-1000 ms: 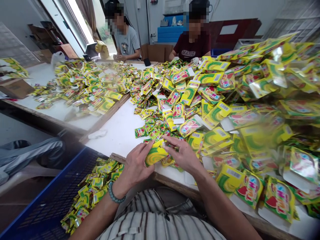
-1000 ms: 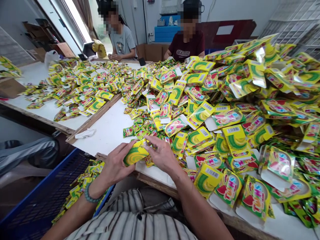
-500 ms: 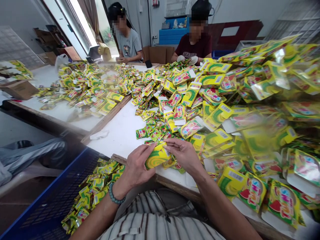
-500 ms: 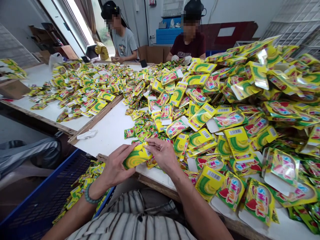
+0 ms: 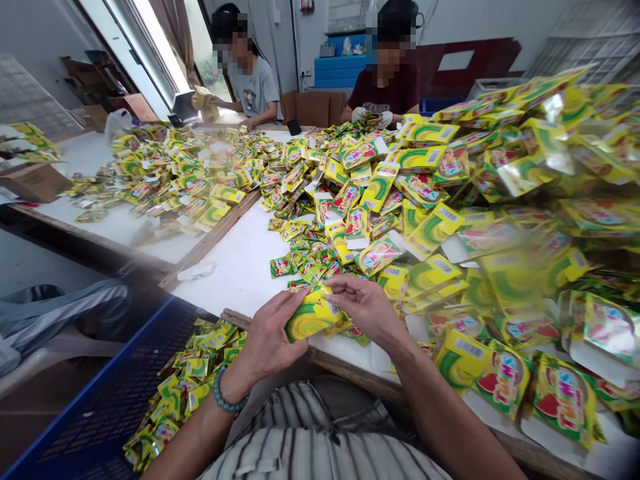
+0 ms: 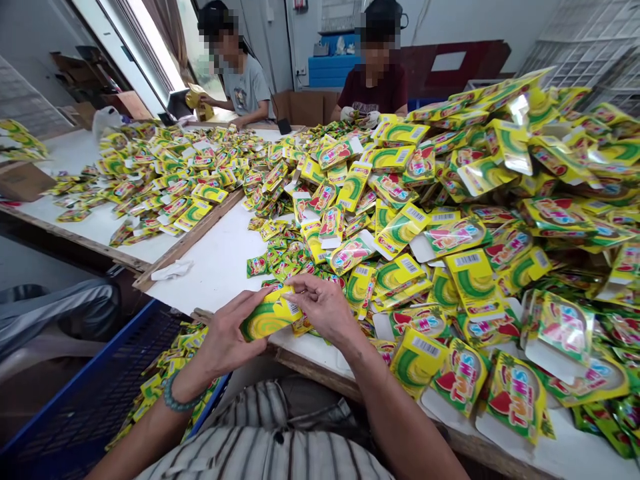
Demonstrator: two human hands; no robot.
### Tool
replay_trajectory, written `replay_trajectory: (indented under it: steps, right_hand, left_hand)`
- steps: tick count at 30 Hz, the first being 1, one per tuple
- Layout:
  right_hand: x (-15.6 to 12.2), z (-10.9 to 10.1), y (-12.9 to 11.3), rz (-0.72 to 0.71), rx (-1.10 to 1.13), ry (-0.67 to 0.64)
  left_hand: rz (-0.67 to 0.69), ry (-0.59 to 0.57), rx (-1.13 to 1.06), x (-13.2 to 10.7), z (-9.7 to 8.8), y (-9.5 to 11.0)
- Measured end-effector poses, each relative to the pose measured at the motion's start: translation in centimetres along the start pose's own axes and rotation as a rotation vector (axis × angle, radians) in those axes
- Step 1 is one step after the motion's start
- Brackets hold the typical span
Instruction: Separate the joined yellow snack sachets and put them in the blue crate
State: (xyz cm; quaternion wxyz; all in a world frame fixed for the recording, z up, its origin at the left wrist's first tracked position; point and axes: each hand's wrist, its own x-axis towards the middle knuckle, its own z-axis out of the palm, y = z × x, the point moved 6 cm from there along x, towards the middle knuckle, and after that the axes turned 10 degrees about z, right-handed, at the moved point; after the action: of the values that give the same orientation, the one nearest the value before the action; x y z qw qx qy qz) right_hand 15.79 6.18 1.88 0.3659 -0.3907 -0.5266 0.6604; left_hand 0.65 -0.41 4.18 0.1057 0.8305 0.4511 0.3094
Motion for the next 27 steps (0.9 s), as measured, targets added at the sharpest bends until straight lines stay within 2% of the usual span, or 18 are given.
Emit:
replay_trajectory:
  steps: [12, 16, 20, 27]
  right_hand:
    - [-0.6, -0.1, -1.4, 0.028, -0.071, -0.118]
    - [-0.9, 0.1, -1.8, 0.059, -0.066, -0.218]
    - [-1.3, 0.6, -2.7, 0.024, -0.08, -0.327]
    - [-1.3, 0.5, -2.8, -0.057, -0.221, -0.293]
  left_hand:
    - [0.021, -0.046, -0.095, 0.1, 0.1, 0.4]
    - [0.08, -0.061, -0.065, -0.1, 0.1, 0.9]
    - [0.112, -0.081, -0.049, -0.2, 0.2, 1.2]
    - [0.13, -0.056, 0.006, -0.4, 0.0, 1.3]
